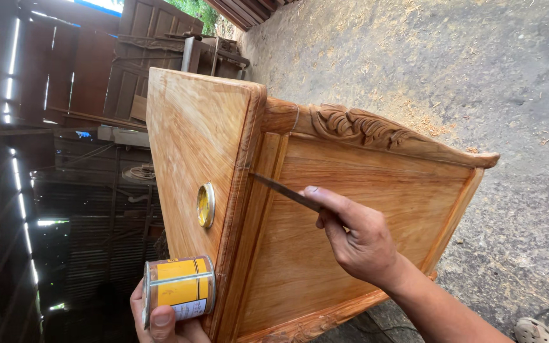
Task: The person uses a small metal tool to scoop a brown finish from a can and applies it to the carved edges and corners of a wooden cabinet. They repeatedly dip the tool into the can and spread the finish along the wood grain.
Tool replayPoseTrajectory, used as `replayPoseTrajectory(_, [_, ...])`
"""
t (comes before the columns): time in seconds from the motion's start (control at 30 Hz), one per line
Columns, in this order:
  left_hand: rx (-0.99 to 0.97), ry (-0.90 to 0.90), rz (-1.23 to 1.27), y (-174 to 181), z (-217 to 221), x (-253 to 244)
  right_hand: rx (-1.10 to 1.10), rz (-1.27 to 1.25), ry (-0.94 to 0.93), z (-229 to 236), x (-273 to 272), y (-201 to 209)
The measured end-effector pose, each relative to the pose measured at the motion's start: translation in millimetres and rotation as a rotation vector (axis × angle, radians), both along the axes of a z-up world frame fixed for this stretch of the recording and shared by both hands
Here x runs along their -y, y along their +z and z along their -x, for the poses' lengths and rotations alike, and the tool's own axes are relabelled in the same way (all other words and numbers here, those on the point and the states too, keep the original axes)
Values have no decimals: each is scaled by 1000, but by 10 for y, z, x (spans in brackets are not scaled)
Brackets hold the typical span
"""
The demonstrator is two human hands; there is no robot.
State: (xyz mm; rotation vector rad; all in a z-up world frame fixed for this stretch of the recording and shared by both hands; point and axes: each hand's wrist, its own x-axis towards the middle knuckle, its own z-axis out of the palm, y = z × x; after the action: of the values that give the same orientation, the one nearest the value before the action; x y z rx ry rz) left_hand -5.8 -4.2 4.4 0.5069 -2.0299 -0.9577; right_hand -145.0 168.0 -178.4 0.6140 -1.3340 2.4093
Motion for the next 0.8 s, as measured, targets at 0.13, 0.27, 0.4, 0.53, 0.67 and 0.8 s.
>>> replayPoseTrajectory(0.13, [41,-4,12,22,10,56,-26,-10,12,68,-18,-45])
replayPoseTrajectory(0.27, [96,6,14,75,-10,74,-24,37,-8,123,43,-98])
replayPoseTrajectory(0.4, [110,19,33,95,-35,60,-126,-47,-12,133,26,-117])
replayPoseTrajectory(0.53, [331,-68,25,255,-9,31,-39,46,-7,123,-11,-75])
replayPoseTrajectory(0.67, [301,-59,80,292,13,-3,-123,-20,-48,142,-52,-34])
replayPoseTrajectory(0.8, [266,-57,83,233,-3,35,-109,-50,-37,126,-102,-50])
